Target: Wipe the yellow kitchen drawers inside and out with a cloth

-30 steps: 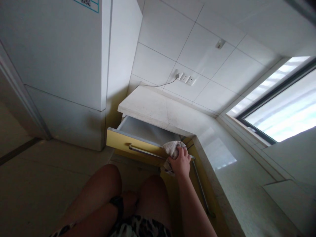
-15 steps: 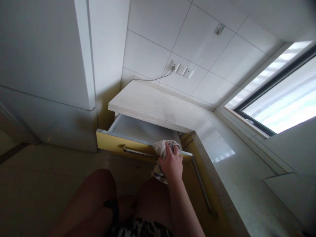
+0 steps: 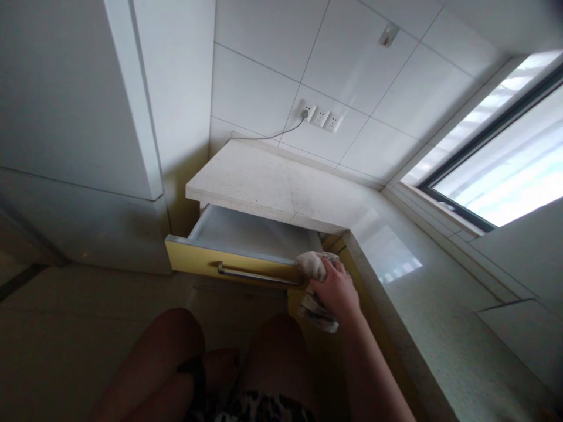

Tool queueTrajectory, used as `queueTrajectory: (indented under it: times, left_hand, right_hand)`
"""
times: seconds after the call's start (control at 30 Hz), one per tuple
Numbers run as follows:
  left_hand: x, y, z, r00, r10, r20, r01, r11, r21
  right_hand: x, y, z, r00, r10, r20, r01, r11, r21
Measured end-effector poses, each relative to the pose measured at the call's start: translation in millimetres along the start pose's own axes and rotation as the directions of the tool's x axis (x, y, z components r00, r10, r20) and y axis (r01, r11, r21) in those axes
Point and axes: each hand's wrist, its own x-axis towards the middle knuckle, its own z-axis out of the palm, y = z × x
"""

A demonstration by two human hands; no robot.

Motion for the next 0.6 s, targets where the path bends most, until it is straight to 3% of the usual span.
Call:
queueTrajectory:
  times: [0.1, 0.17, 0.37, 0.6]
  left_hand:
    - [1, 2, 0.6, 1.0, 0.013, 0.009, -0.013, 1.0, 0.01]
    - [1, 5, 1.2, 0.998, 0.046, 0.037, -0.046, 0.999, 0.006]
    - [-1, 14, -0.7, 0.996, 0.049, 0.07, -0.05, 0.999, 0.016]
    - [-6, 16, -9.6, 0.995, 0.026, 0.097, -0.029, 0.999, 0.023]
  right_hand:
    - [19, 52, -8, 0.987, 0.149, 0.058, -0.146, 0.988, -0.049]
    - [27, 65, -9, 0.979, 0.177, 0.106, -0.171, 0.984, -0.057]
    - [35, 42, -10, 0.967, 0.191, 0.167, -0.168, 0.975, -0.142]
    - [41, 13, -20, 0.976, 0.102, 0.191, -0.056, 0.972, -0.23]
